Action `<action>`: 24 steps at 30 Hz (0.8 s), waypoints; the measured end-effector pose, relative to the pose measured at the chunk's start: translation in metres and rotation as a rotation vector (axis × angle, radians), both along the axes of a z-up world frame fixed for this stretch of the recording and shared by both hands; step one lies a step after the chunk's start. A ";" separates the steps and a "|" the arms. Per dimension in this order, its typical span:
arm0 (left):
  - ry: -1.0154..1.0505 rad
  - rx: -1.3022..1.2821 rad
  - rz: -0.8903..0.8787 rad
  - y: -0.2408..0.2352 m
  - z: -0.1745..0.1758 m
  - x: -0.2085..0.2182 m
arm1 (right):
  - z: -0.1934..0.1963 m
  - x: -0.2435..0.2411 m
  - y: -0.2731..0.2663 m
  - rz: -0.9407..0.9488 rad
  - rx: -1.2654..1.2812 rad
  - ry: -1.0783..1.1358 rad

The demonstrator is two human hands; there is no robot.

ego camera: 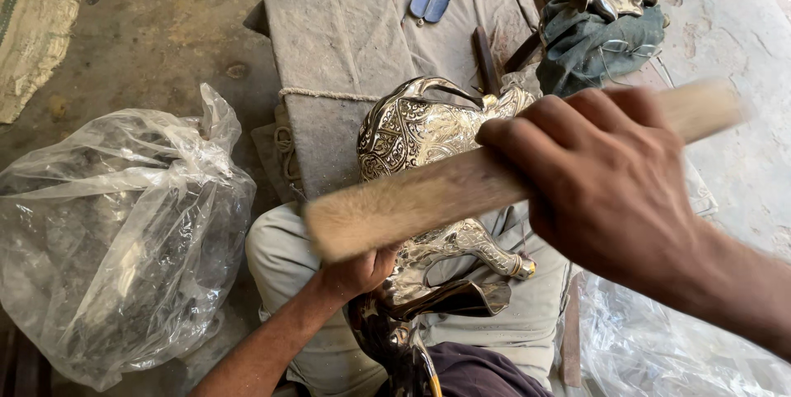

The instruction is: The person uses a small metal chisel and a wooden mallet to engrave intricate patterns into a silver-colored metal object shaped like a bird. They repeatedly strike the chisel to create detailed designs on the surface.

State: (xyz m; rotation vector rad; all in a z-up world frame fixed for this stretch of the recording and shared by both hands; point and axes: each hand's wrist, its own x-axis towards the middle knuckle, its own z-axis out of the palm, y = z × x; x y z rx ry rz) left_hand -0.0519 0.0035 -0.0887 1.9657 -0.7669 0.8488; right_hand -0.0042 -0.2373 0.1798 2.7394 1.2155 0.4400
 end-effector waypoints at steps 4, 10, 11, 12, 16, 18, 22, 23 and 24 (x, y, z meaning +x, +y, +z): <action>-0.008 0.001 -0.001 -0.001 -0.005 0.003 | 0.000 -0.001 0.001 -0.025 -0.195 -0.134; -0.111 0.009 0.000 -0.005 -0.017 0.004 | -0.003 -0.002 0.001 -0.059 0.268 0.262; -0.012 -0.072 -0.087 -0.005 -0.017 0.004 | -0.003 -0.002 0.000 -0.038 0.109 0.059; 0.086 -0.154 -0.174 -0.006 -0.015 0.005 | -0.002 -0.002 -0.001 -0.017 -0.050 -0.143; -0.106 0.115 0.095 0.001 -0.004 0.001 | 0.000 0.002 -0.001 0.023 0.268 0.274; -0.022 0.024 -0.001 0.000 0.000 0.001 | 0.000 0.002 0.001 -0.011 -0.009 0.023; 0.155 -0.110 -0.126 -0.005 -0.002 0.003 | 0.000 -0.001 0.003 -0.101 -0.107 -0.112; 0.170 -0.159 -0.169 -0.006 -0.004 0.004 | 0.001 -0.001 0.004 -0.105 0.053 0.058; 0.185 -0.209 -0.212 -0.007 -0.006 0.004 | 0.001 -0.001 0.005 -0.107 0.211 0.229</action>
